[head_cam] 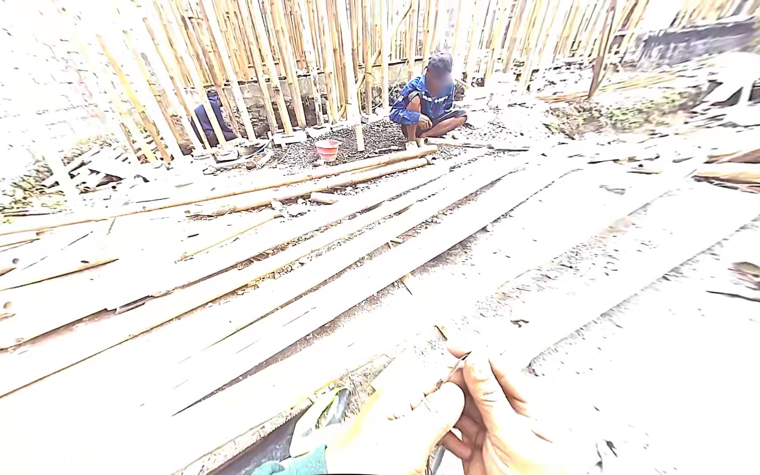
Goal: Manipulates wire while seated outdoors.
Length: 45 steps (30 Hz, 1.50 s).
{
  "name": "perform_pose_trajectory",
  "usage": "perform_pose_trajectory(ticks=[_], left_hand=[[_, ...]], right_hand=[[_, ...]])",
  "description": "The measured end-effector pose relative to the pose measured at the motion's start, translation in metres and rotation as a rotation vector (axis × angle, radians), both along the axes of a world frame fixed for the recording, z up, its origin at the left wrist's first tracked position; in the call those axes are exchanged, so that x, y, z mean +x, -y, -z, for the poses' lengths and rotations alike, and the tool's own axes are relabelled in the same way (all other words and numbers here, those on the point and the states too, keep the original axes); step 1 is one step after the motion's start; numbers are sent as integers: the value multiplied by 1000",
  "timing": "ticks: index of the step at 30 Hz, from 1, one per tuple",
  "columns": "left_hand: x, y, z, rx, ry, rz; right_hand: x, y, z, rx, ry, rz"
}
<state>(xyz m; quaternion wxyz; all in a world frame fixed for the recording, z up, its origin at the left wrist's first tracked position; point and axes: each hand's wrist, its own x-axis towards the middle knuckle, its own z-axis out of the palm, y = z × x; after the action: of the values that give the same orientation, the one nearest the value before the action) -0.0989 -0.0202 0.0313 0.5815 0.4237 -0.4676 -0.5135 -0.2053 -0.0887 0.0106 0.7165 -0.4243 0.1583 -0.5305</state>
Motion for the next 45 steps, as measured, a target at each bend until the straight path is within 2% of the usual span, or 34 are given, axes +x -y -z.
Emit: perform_pose_trajectory(ticks=[3,6,9,13,15,17,19,23,28,30,34,36,38,40,43,45], left_hand=[[-5,-1,3,-40,-14,-51],[0,7,-1,-44,-66,-275],[18,12,-11,64,-103,-533],[44,16,-13,258,-222,-868],[51,19,-11,329,-244,-952],[55,21,-6,332,-250,-949],[57,24,-9,299,-306,-930],[61,29,-29,211,-399,-908],[67,26,-41,160,-406,-957],[69,22,-48,148,-428,-978],[78,27,-55,130,-396,-1008],[77,33,-50,136,-334,-936],[72,40,-48,118,-256,-812],[65,56,-53,93,-243,-727],[56,85,-61,96,-237,-651],[57,99,-65,111,-204,-691]], right_hand=[[9,4,16,-275,-21,58],[14,2,27,-291,-90,-240],[16,-10,53,-228,-148,-537],[17,-33,79,38,-156,-684],[16,-37,85,186,-124,-753],[16,-39,89,279,-102,-835],[17,-41,94,286,-76,-846],[26,-37,101,110,-122,-651],[19,-22,84,-136,-361,-497],[12,-19,84,-260,-422,-482],[6,-15,91,-358,-489,-491],[6,7,86,-402,-562,-612],[10,33,80,-359,-514,-736],[20,45,75,-220,-363,-808],[30,37,63,67,-24,-937],[33,25,61,279,158,-989]])
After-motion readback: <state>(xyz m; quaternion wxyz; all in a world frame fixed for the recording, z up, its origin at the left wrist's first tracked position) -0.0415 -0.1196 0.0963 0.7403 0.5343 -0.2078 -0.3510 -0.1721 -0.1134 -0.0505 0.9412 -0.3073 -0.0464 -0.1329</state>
